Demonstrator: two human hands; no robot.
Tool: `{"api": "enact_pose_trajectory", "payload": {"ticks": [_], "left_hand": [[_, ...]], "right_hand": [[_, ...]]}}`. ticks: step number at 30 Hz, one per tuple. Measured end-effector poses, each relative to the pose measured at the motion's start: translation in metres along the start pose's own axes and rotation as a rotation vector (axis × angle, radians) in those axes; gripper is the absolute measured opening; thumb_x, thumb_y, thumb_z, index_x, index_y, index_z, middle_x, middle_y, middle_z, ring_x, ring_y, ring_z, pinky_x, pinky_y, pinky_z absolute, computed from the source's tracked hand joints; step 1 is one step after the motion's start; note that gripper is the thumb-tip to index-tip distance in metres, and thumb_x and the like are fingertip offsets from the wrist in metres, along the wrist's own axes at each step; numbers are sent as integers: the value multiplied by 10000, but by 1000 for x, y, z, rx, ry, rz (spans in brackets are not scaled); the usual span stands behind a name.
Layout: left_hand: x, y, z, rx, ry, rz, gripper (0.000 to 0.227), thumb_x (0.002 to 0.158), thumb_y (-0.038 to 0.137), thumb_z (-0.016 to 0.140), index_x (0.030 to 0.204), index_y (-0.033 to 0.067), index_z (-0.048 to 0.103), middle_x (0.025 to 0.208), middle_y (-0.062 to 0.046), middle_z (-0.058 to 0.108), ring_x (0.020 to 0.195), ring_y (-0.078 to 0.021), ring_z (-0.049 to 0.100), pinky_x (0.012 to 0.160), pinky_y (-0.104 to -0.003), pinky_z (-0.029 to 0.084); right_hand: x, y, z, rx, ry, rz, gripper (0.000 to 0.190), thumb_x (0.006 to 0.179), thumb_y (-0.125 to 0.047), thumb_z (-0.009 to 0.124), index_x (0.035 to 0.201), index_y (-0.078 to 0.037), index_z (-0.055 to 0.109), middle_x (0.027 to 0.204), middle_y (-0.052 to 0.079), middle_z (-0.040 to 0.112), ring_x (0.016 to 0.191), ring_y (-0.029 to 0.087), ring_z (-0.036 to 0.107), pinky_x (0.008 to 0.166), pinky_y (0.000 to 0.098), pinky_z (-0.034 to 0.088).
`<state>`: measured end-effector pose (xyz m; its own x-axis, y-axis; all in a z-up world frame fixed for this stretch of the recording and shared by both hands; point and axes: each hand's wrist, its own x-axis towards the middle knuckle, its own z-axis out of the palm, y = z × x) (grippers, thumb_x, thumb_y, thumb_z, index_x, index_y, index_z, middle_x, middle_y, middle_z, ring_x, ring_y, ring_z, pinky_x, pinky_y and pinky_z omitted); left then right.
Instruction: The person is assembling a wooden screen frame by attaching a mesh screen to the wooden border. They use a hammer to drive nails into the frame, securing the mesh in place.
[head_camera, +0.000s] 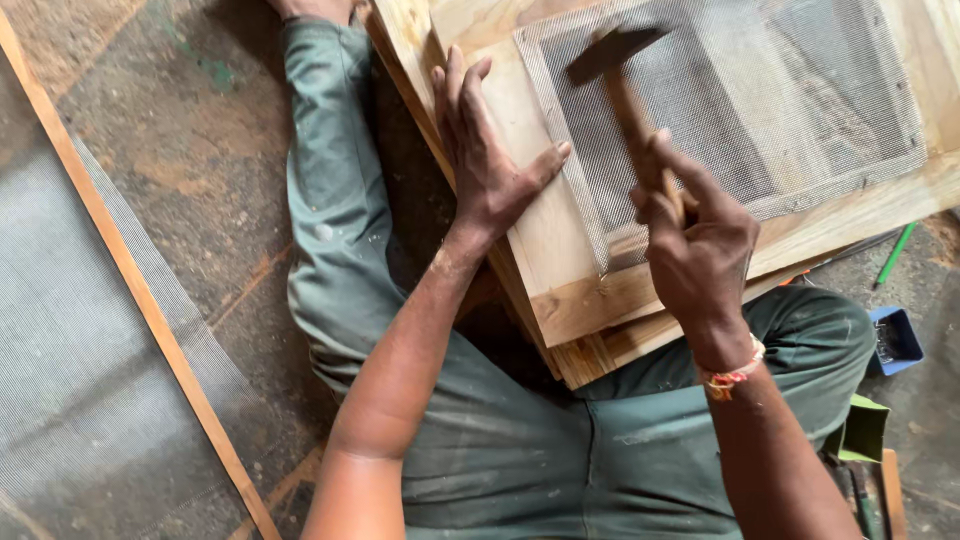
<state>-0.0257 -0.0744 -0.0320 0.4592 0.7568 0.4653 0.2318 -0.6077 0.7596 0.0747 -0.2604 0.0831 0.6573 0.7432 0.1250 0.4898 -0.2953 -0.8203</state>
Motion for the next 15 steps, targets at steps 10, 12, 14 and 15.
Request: {"api": "enact_pose_trajectory", "payload": {"ticks": [10, 12, 14, 15], "left_hand": [[-4, -5, 3, 14, 21, 12, 1191, 783, 636, 878, 1593, 65, 217, 1717, -220, 111, 1638, -413, 52, 1385, -579, 99], [1, -5, 4, 20, 33, 35, 1194, 783, 644, 880, 1592, 69, 216, 1713, -217, 116, 1620, -404, 58, 1385, -586, 97], [0, -5, 4, 27, 38, 34, 1181, 784, 631, 875, 1596, 80, 218, 1717, -208, 128, 1595, -387, 69, 1390, -588, 101], [-3, -5, 3, 14, 35, 35, 1184, 786, 623, 878, 1597, 76, 212, 1713, -211, 125, 1609, -393, 66, 1389, -589, 101]], "right_hand": [[4, 0, -10, 135, -94, 210, 485, 986, -33, 648, 1452, -163, 612, 842, 35, 727, 572, 16, 579, 444, 205, 460], [6, 4, -10, 100, -114, 177, 478, 1000, -27, 640, 1459, -161, 624, 894, 46, 754, 616, 31, 605, 470, 215, 471], [4, 8, -8, 84, -65, 105, 430, 1054, -34, 645, 1467, -154, 634, 963, 62, 780, 661, 68, 631, 501, 239, 459], [2, 9, -6, 56, -71, -20, 413, 1067, -13, 655, 1455, -151, 625, 1044, 89, 772, 775, 104, 673, 634, 263, 518]]}}
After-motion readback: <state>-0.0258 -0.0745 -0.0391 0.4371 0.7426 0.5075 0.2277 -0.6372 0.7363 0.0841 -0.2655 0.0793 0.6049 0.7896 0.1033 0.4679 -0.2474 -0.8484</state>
